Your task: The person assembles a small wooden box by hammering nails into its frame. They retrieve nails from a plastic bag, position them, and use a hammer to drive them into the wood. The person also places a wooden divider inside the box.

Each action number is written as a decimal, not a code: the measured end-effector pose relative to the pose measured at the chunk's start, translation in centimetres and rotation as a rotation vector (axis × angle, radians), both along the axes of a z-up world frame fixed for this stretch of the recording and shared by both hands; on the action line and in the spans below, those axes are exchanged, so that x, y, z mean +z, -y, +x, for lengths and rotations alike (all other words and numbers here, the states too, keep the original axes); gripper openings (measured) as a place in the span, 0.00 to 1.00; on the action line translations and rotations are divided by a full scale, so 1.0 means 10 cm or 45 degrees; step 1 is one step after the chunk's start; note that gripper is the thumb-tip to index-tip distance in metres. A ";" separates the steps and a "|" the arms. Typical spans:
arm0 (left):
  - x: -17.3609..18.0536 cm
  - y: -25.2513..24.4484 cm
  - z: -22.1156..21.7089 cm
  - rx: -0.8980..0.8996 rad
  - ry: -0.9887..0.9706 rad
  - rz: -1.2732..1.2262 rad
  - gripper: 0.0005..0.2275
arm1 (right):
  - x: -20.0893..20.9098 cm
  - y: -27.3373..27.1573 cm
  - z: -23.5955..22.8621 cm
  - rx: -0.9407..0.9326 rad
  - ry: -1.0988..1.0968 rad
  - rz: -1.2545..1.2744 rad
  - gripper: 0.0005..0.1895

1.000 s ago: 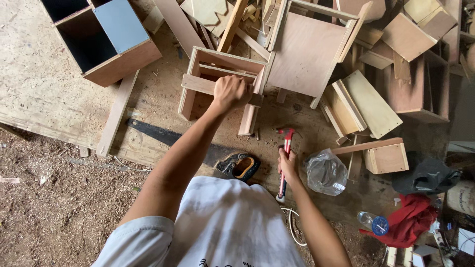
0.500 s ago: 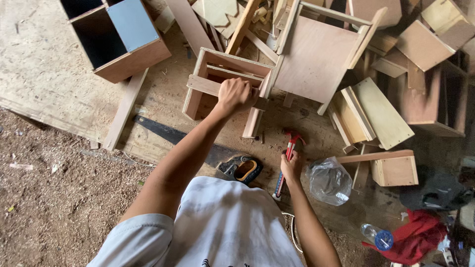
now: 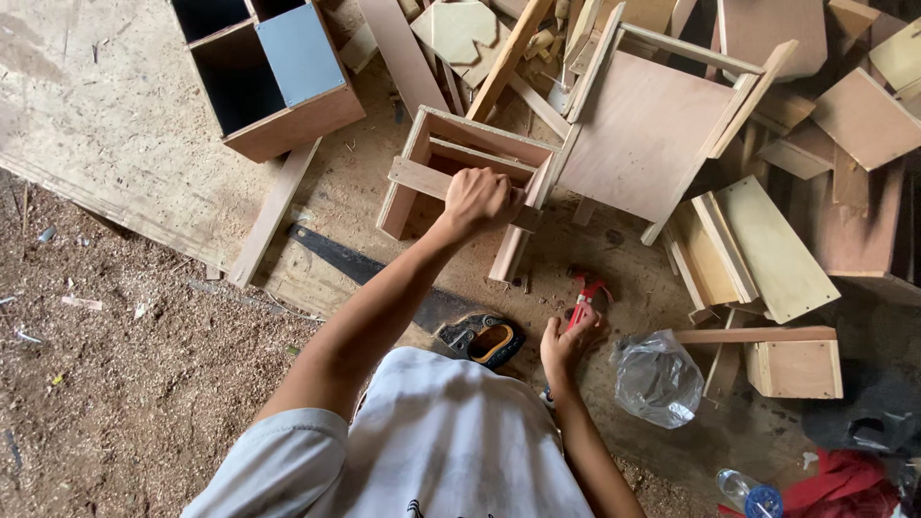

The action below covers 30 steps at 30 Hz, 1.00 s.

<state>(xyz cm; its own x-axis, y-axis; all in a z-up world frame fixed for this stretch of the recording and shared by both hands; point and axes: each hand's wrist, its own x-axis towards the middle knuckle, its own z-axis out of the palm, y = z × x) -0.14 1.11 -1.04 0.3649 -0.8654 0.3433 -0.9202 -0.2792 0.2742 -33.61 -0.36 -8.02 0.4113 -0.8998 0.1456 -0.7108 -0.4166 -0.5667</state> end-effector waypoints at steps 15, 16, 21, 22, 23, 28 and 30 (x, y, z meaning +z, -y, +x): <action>0.92 -0.15 0.61 0.287 -1.394 -0.145 0.20 | 0.14 0.16 0.22 0.074 0.601 0.503 0.21; 0.90 -0.20 0.59 0.266 -1.490 -0.258 0.19 | 0.23 0.20 0.23 0.013 0.597 0.650 0.18; 0.70 -0.36 0.36 0.378 -1.919 -0.578 0.14 | 0.81 0.44 0.32 -0.099 1.058 1.407 0.13; 0.68 -0.38 0.31 0.239 -1.468 -0.590 0.15 | 0.96 0.51 0.32 -0.011 1.158 1.497 0.17; 0.67 -0.40 0.24 0.101 -1.017 -0.586 0.15 | 1.11 0.59 0.30 0.081 1.257 1.586 0.20; 0.93 -0.52 0.09 -0.065 -1.249 -0.526 0.19 | 1.75 0.90 0.44 0.457 1.171 1.392 0.26; 1.02 -0.54 -0.01 -0.126 -1.059 -0.523 0.20 | 1.80 1.04 0.64 0.318 0.873 1.108 0.27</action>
<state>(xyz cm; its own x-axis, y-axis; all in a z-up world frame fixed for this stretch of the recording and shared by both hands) -0.26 6.51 9.13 0.5619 -0.7742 0.2911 -0.3981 0.0554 0.9157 -27.24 -10.74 10.03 0.6675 -0.7097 -0.2253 -0.0914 0.2222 -0.9707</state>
